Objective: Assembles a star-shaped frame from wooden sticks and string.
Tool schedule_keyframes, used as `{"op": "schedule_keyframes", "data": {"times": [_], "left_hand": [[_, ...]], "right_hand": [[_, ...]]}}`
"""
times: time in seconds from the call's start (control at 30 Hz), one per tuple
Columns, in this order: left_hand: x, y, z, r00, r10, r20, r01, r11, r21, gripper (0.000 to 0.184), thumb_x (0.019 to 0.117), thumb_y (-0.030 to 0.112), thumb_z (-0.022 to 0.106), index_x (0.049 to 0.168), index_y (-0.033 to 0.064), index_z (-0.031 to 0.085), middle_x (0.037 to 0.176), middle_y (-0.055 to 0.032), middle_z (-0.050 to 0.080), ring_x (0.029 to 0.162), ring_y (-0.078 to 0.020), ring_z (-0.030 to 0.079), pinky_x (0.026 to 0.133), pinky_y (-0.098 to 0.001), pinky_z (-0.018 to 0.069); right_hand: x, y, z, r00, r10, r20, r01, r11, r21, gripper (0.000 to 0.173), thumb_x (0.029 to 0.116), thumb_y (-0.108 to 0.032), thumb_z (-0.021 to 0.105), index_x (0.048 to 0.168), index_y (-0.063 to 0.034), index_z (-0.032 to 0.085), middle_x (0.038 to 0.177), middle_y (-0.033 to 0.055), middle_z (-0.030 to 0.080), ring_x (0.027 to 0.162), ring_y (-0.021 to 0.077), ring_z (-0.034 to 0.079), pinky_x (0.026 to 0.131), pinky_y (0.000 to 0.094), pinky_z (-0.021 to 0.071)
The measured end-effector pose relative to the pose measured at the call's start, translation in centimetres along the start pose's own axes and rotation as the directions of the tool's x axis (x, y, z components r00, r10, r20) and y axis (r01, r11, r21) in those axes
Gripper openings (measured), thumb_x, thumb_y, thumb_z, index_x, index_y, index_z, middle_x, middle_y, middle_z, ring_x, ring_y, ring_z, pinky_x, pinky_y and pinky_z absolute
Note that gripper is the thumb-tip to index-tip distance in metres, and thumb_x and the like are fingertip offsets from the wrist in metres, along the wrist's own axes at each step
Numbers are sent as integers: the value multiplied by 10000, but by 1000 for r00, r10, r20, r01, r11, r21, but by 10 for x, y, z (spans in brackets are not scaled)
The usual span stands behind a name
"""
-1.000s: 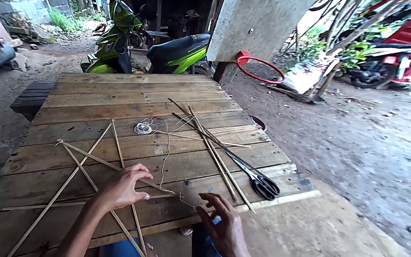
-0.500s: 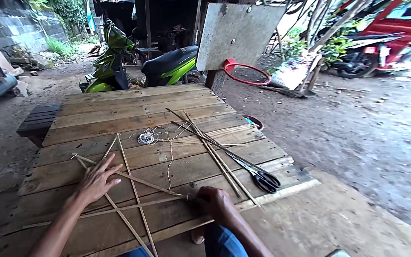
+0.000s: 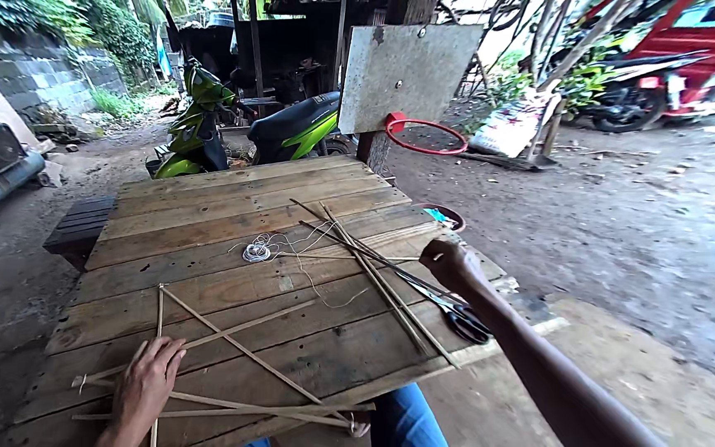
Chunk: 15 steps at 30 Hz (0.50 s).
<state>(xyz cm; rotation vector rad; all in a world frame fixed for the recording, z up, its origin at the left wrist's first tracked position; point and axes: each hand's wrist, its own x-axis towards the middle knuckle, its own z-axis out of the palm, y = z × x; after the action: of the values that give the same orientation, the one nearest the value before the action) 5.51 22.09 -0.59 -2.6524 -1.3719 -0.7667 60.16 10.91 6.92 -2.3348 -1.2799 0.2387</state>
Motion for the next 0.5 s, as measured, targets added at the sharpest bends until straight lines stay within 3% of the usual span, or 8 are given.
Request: {"op": "schedule_keyframes", "data": {"times": [0.07,0.13,0.17,0.27,0.33,0.4,0.5], "left_hand": [[-8,5,-3,998,-55,-14,56,998,20,191,948,93,660,1077,23,782,1070,-242,714,989,-484,684,827,-623,547],[-15,12,-7,992,-124,-3,124,992,22,196,955,82,656,1092,18,780,1088,-265,705,1012,-506,671,846,-649,530],[-18,15,-9,988,-154,4,153,988,24,200,961,80,648,1101,18,778,1102,-269,702,1031,-511,664,864,-657,521],[-25,19,-9,983,-184,-2,184,982,34,211,970,92,628,1102,19,776,1115,-262,701,1045,-510,660,884,-665,509],[-26,21,-9,982,-190,-15,191,981,28,209,967,90,627,1094,15,776,1106,-265,701,1031,-516,660,875,-674,504],[-25,25,-7,978,-205,-29,205,978,20,209,968,90,627,1094,19,777,1109,-264,700,1037,-523,653,872,-677,500],[-24,26,-8,976,-213,-50,214,976,23,196,955,87,646,1077,27,787,1097,-257,709,1025,-518,662,854,-671,509]], "right_hand": [[-5,-4,2,999,-22,43,25,997,-69,227,973,-113,666,1168,-1,698,1155,273,671,1054,479,645,895,692,471],[-27,-11,6,996,-85,40,89,989,-121,358,965,-144,687,1304,-32,659,1285,272,626,1185,491,598,951,684,464],[-43,-15,10,989,-140,36,143,983,-115,376,965,-166,691,1315,-34,654,1296,267,623,1196,481,598,954,667,479],[-108,-35,26,925,-305,225,283,951,124,373,952,-235,725,1257,-22,686,1152,211,694,995,360,692,878,542,553],[-141,-45,49,823,-410,393,288,898,333,439,917,-213,763,1296,-14,664,1135,200,697,946,325,695,851,495,568],[-153,-49,70,763,-454,460,259,867,426,403,915,-182,762,1274,-17,678,1075,181,707,912,287,695,847,462,572],[-149,-58,75,737,-478,477,250,849,464,173,947,-139,710,1055,-11,750,938,126,744,846,207,710,827,408,568]]}}
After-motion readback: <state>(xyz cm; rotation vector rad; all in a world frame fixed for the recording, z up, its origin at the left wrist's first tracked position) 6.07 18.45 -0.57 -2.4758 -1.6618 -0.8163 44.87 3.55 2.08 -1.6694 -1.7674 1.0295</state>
